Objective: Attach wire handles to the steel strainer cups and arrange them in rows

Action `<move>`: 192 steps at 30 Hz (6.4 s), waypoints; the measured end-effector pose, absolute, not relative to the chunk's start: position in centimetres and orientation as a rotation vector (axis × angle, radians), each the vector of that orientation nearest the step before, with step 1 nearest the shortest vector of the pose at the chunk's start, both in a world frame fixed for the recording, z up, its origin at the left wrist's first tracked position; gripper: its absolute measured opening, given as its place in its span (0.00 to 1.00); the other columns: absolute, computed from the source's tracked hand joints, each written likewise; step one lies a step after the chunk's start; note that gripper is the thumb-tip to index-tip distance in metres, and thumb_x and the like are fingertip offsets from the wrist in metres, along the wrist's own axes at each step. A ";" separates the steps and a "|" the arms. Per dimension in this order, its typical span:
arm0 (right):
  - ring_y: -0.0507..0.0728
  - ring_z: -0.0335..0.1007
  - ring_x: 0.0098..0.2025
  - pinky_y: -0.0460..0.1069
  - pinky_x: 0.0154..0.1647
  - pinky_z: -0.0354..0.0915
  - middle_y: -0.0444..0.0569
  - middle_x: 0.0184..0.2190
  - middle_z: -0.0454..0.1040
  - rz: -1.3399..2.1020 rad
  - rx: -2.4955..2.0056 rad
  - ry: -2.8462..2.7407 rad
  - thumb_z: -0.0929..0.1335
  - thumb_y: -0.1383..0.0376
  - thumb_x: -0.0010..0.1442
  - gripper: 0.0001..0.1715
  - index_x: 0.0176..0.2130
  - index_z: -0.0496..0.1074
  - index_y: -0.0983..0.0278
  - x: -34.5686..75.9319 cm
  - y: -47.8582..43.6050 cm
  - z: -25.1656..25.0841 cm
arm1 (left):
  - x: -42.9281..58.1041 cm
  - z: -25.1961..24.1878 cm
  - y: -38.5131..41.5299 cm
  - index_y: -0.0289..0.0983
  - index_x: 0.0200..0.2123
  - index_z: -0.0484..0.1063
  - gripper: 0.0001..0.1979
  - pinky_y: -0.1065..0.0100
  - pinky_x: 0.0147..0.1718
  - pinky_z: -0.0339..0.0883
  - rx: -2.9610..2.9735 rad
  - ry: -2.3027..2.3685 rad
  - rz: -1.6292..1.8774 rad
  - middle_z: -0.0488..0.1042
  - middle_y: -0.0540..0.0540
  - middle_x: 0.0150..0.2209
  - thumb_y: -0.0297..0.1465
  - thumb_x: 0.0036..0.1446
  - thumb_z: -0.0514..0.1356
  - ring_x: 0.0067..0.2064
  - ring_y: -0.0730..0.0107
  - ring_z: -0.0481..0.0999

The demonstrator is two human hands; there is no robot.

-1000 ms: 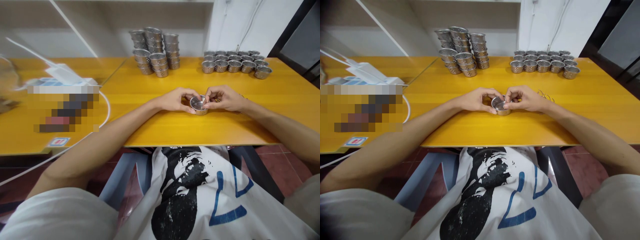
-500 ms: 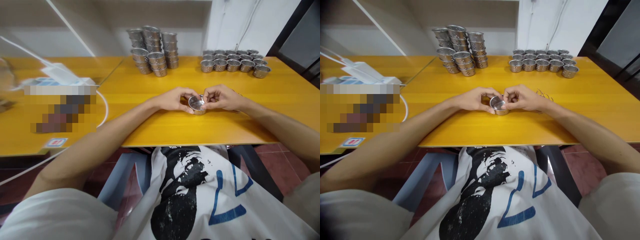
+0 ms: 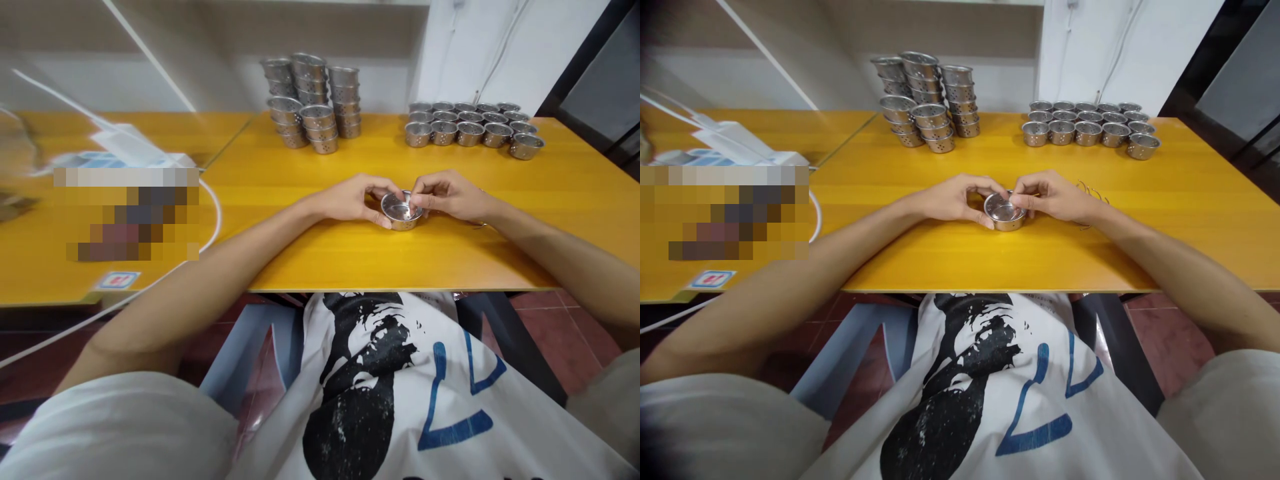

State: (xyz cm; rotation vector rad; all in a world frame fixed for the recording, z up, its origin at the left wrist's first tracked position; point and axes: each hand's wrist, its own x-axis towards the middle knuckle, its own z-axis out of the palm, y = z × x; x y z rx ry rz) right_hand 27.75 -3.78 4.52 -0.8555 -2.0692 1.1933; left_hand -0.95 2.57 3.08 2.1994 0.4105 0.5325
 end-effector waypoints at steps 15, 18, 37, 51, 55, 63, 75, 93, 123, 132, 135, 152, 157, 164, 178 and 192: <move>0.55 0.79 0.23 0.50 0.23 0.79 0.46 0.33 0.86 1.152 -1.197 -1.785 0.77 0.63 0.72 0.15 0.57 0.81 0.60 27.2 -3.5 3.8 | -0.1 3.2 1.7 0.38 0.40 0.81 0.32 0.58 0.55 0.76 2.387 0.452 0.845 0.86 0.44 0.42 0.60 0.56 0.81 0.48 0.56 0.85; 0.54 0.77 0.21 0.50 0.22 0.77 0.44 0.33 0.86 1.110 -1.222 -1.763 0.78 0.63 0.71 0.16 0.57 0.81 0.58 27.1 -3.5 3.8 | 0.0 2.7 1.9 0.38 0.49 0.78 0.36 0.59 0.52 0.77 2.399 0.412 0.920 0.86 0.41 0.48 0.60 0.56 0.81 0.49 0.55 0.85; 0.63 0.82 0.32 0.57 0.39 0.76 0.51 0.35 0.88 0.424 -1.250 -2.140 0.75 0.66 0.64 0.17 0.53 0.87 0.59 26.7 -4.7 4.4 | -0.1 2.7 1.0 0.38 0.63 0.75 0.45 0.52 0.61 0.79 2.438 0.508 0.886 0.86 0.33 0.60 0.63 0.56 0.80 0.58 0.46 0.88; 0.53 0.69 0.23 0.52 0.22 0.65 0.49 0.47 0.87 0.974 -1.105 -1.951 0.80 0.55 0.66 0.28 0.63 0.82 0.52 28.6 -3.4 4.6 | 0.1 2.1 1.5 0.38 0.64 0.76 0.39 0.51 0.57 0.79 2.555 0.480 0.970 0.83 0.32 0.61 0.60 0.64 0.75 0.55 0.49 0.85; 0.52 0.71 0.25 0.50 0.20 0.63 0.50 0.49 0.85 0.988 -1.078 -1.921 0.83 0.53 0.65 0.29 0.62 0.81 0.51 28.6 -3.3 4.1 | 0.1 2.4 1.4 0.40 0.69 0.74 0.32 0.47 0.63 0.77 2.716 0.404 0.919 0.82 0.31 0.64 0.52 0.73 0.70 0.61 0.44 0.83; 0.53 0.73 0.27 0.50 0.20 0.64 0.51 0.52 0.86 0.994 -1.108 -1.896 0.83 0.56 0.61 0.32 0.62 0.81 0.53 27.8 -4.2 4.6 | 0.0 3.3 0.3 0.39 0.71 0.75 0.23 0.50 0.66 0.76 3.120 0.427 0.769 0.79 0.31 0.69 0.33 0.77 0.61 0.67 0.43 0.82; 0.57 0.77 0.27 0.54 0.31 0.75 0.47 0.38 0.86 1.038 -1.057 -1.992 0.80 0.52 0.64 0.24 0.58 0.88 0.52 27.8 -3.8 4.7 | -0.5 3.4 0.7 0.37 0.74 0.70 0.29 0.51 0.61 0.77 3.166 0.537 0.713 0.80 0.29 0.62 0.47 0.80 0.60 0.59 0.42 0.83; 0.58 0.81 0.32 0.54 0.33 0.79 0.49 0.50 0.88 0.989 -0.993 -2.038 0.82 0.48 0.65 0.27 0.59 0.87 0.52 27.9 -4.0 4.6 | 0.0 4.7 -1.4 0.43 0.76 0.71 0.31 0.47 0.54 0.78 3.372 0.665 0.512 0.72 0.29 0.61 0.27 0.73 0.59 0.57 0.39 0.81; 0.69 0.86 0.41 0.66 0.51 0.81 0.53 0.47 0.89 -0.069 -1.346 -2.025 0.73 0.58 0.72 0.12 0.53 0.81 0.56 25.2 -5.0 3.1 | 2.2 1.7 -1.3 0.43 0.49 0.65 0.35 0.54 0.47 0.77 2.503 0.837 1.137 0.79 0.46 0.46 0.41 0.51 0.85 0.47 0.54 0.82; 0.62 0.80 0.41 0.58 0.44 0.74 0.49 0.38 0.85 0.596 -1.028 -2.104 0.76 0.46 0.71 0.18 0.42 0.86 0.57 25.6 -5.5 4.0 | 1.8 1.5 -0.1 0.43 0.45 0.65 0.35 0.55 0.44 0.75 2.512 0.786 1.119 0.80 0.48 0.44 0.45 0.49 0.85 0.43 0.56 0.81; 0.61 0.78 0.41 0.57 0.46 0.72 0.49 0.39 0.83 0.578 -1.030 -2.095 0.78 0.52 0.67 0.11 0.40 0.86 0.56 25.6 -5.0 3.3 | 1.7 1.3 0.1 0.43 0.48 0.66 0.34 0.54 0.46 0.77 2.526 0.781 1.119 0.81 0.47 0.46 0.44 0.51 0.84 0.45 0.55 0.81; 0.74 0.76 0.63 0.73 0.70 0.74 0.55 0.58 0.82 0.064 -1.184 -2.174 0.76 0.40 0.72 0.26 0.59 0.82 0.51 25.9 -5.4 3.5 | 1.1 2.0 0.5 0.39 0.58 0.77 0.39 0.54 0.54 0.82 2.426 0.766 1.023 0.86 0.39 0.55 0.57 0.55 0.82 0.52 0.50 0.87; 0.73 0.77 0.67 0.72 0.74 0.71 0.56 0.62 0.80 0.090 -1.054 -2.205 0.78 0.46 0.71 0.19 0.54 0.88 0.53 26.2 -5.1 3.2 | 1.1 2.1 0.7 0.38 0.60 0.75 0.39 0.52 0.59 0.82 2.337 0.730 1.050 0.85 0.36 0.59 0.57 0.58 0.80 0.56 0.49 0.88; 0.69 0.85 0.52 0.67 0.59 0.79 0.52 0.53 0.86 0.095 -1.153 -2.168 0.84 0.54 0.63 0.24 0.55 0.83 0.55 30.8 -1.6 5.4 | 0.6 1.1 2.9 0.43 0.71 0.65 0.42 0.55 0.53 0.84 2.292 0.763 1.128 0.75 0.33 0.71 0.35 0.58 0.78 0.56 0.55 0.86; 0.65 0.76 0.54 0.62 0.52 0.62 0.76 0.58 0.81 -0.266 -1.951 -1.737 0.86 0.60 0.60 0.35 0.60 0.81 0.71 43.9 2.6 5.6 | -0.8 0.4 5.2 0.41 0.66 0.70 0.31 0.57 0.48 0.85 2.348 0.917 1.075 0.74 0.38 0.64 0.29 0.61 0.70 0.47 0.63 0.84; 0.57 0.69 0.42 0.62 0.48 0.55 0.77 0.62 0.73 -0.324 -1.985 -1.686 0.85 0.44 0.61 0.46 0.65 0.83 0.70 44.9 3.2 4.4 | -1.0 0.6 5.3 0.40 0.66 0.69 0.30 0.54 0.51 0.83 2.424 0.943 1.063 0.73 0.36 0.66 0.33 0.61 0.68 0.49 0.61 0.84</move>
